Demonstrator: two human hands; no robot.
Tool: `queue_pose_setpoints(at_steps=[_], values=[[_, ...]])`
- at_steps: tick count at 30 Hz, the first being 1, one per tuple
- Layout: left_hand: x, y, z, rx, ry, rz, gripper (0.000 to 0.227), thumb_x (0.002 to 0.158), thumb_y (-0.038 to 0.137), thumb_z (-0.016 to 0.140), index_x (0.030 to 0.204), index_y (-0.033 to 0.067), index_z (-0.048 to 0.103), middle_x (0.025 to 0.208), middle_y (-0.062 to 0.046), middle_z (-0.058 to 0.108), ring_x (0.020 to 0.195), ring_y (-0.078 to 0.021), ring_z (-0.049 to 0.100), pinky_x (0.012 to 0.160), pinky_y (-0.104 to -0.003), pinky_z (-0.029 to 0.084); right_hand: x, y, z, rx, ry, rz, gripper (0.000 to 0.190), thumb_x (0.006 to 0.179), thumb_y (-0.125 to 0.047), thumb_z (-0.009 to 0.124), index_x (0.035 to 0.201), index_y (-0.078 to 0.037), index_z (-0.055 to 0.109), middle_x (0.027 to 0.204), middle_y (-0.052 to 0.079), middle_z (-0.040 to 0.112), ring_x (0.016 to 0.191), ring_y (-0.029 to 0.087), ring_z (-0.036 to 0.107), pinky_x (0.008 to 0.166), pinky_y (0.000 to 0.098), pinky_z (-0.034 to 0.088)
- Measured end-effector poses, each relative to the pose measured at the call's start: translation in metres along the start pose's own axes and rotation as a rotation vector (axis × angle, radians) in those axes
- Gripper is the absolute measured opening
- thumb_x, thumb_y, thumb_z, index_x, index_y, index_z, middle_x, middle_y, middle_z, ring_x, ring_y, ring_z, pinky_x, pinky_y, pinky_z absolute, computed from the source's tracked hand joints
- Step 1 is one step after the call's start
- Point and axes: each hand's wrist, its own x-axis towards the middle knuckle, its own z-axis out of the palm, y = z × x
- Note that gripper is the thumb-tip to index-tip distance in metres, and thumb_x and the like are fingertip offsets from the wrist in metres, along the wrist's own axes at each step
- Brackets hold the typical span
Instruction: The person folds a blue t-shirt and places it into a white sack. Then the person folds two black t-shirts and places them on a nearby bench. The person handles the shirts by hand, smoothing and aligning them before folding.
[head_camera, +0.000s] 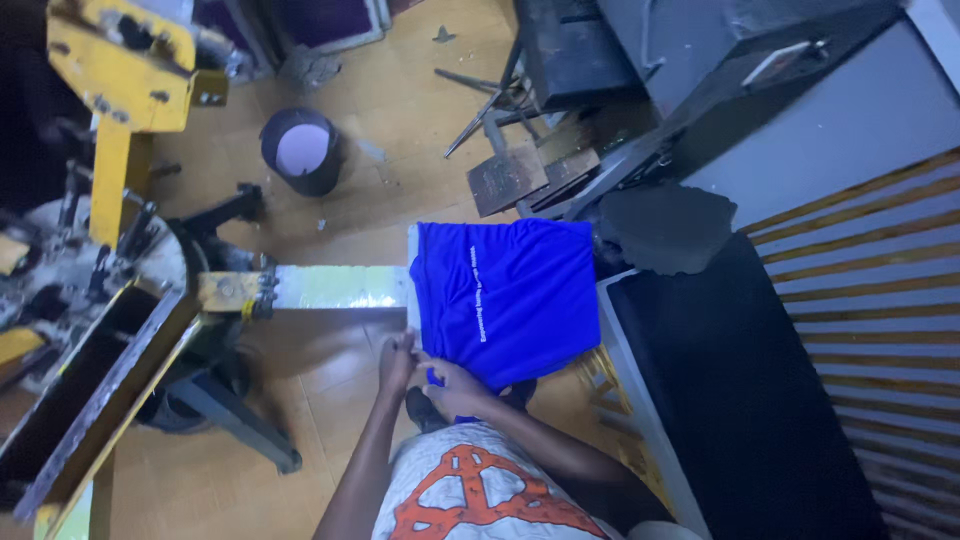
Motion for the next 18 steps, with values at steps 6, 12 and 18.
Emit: queue_pose_setpoints(at_steps=[6, 12, 18], values=[[-0.049, -0.008, -0.035, -0.615, -0.469, -0.603, 0.048, 0.089, 0.044, 0.075, 0.096, -0.0039, 0.072, 0.091, -0.033, 0.072, 0.081, -0.0568, 0.070, 0.070, -0.072, 0.056, 0.016, -0.017, 0.040, -0.343, -0.024, -0.091, 0.015, 0.092, -0.021, 0.065, 0.105, -0.022, 0.072, 0.107, 0.009, 0.068, 0.112, 0.033, 0.067, 0.093, 0.0405, 0.054], [-0.032, -0.009, -0.042, -0.617, -0.396, -0.552, 0.035, 0.087, 0.027, 0.081, 0.106, -0.0011, 0.074, 0.098, -0.026, 0.074, 0.089, -0.0458, 0.074, 0.074, -0.063, 0.059, 0.001, -0.018, 0.049, -0.074, -0.048, -0.255, 0.039, 0.088, -0.010, 0.072, 0.126, -0.006, 0.068, 0.107, 0.021, 0.071, 0.098, 0.035, 0.071, 0.079, 0.0400, 0.059], [-0.055, 0.033, -0.025, -0.870, -0.332, -0.179, 0.043, 0.101, 0.033, 0.067, 0.136, 0.0098, 0.058, 0.121, -0.020, 0.069, 0.112, -0.0347, 0.069, 0.102, -0.050, 0.054, -0.005, 0.055, -0.007, 0.187, 0.232, -0.187, 0.011, 0.096, -0.015, 0.068, 0.088, -0.012, 0.076, 0.079, 0.003, 0.073, 0.082, 0.015, 0.071, 0.082, 0.0299, 0.056]])
